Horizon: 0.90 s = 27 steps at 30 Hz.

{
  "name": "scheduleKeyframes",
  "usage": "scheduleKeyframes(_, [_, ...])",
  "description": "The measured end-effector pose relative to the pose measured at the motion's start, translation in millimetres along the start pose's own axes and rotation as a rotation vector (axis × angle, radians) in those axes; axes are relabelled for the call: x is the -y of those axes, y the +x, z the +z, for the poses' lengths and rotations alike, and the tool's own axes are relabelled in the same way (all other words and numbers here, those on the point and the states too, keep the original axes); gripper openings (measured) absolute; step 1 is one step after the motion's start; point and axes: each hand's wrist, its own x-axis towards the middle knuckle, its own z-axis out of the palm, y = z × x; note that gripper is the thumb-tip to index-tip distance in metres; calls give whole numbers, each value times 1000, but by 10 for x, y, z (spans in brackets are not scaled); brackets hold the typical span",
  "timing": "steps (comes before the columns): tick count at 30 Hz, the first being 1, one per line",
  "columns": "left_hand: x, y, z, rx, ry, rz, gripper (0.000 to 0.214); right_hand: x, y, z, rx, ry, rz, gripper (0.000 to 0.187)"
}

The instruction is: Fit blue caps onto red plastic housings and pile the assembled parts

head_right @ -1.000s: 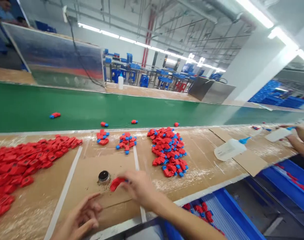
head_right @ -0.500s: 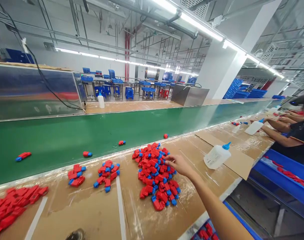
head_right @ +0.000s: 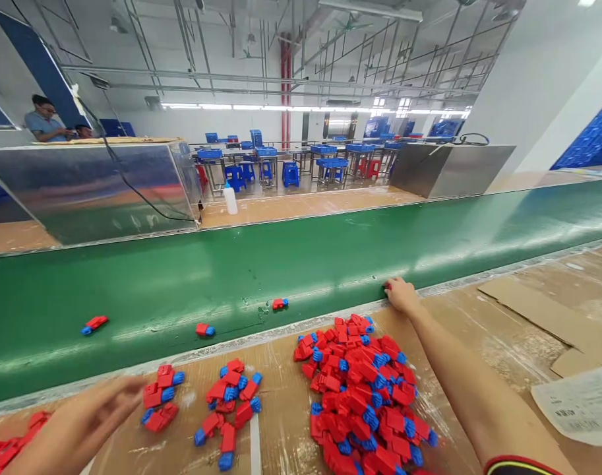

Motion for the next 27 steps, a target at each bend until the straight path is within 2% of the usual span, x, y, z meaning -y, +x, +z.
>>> scheduleKeyframes(1, [-37, 302, 127, 156, 178, 88, 28, -32, 1, -22, -10, -6, 1, 28])
scheduleKeyframes(2, [-69, 581, 274, 251, 372, 147, 30, -65, -18, -59, -26, -6, -1, 26])
scheduleKeyframes(3, [-94, 827, 432, 295, 548, 158, 34, -101, -63, -106, -48, -2, -8, 25])
scheduleKeyframes(6, [-150, 1313, 878, 354, 649, 170, 32, -245, -398, -240, -102, 40, -67, 32])
scheduleKeyframes(8, [-223, 1455, 1117, 386, 664, 215, 23, -380, -798, -276, -109, 82, -112, 37])
scheduleKeyframes(10, [-373, 1522, 1338, 411, 659, 293, 24, -521, -1298, -246, -102, 119, -137, 38])
scheduleKeyframes(13, [-757, 1580, 1722, 443, 608, 454, 33, -637, -2065, -128, -133, 196, -117, 38])
scheduleKeyframes(15, [-1060, 1609, 2009, 475, 571, 562, 34, -594, -2480, -61, -156, 251, -94, 39])
scheduleKeyframes(18, [-1419, 1612, 2374, 566, 563, 662, 35, -388, -2873, -30, -153, 297, -117, 41])
scheduleKeyframes(20, [-1523, 1574, 2501, 636, 583, 687, 34, -251, -3018, -29, -159, 308, -142, 44])
scheduleKeyframes(22, [-1507, 1501, 2511, 696, 604, 696, 34, -185, -3130, -12, -181, 321, -130, 47])
scheduleKeyframes(24, [-1408, 1395, 2413, 752, 622, 693, 34, -199, -3235, 16, -211, 356, -88, 49])
scheduleKeyframes(27, [-1210, 1197, 2142, 837, 648, 673, 33, -276, -3365, 1, -272, 381, -3, 54])
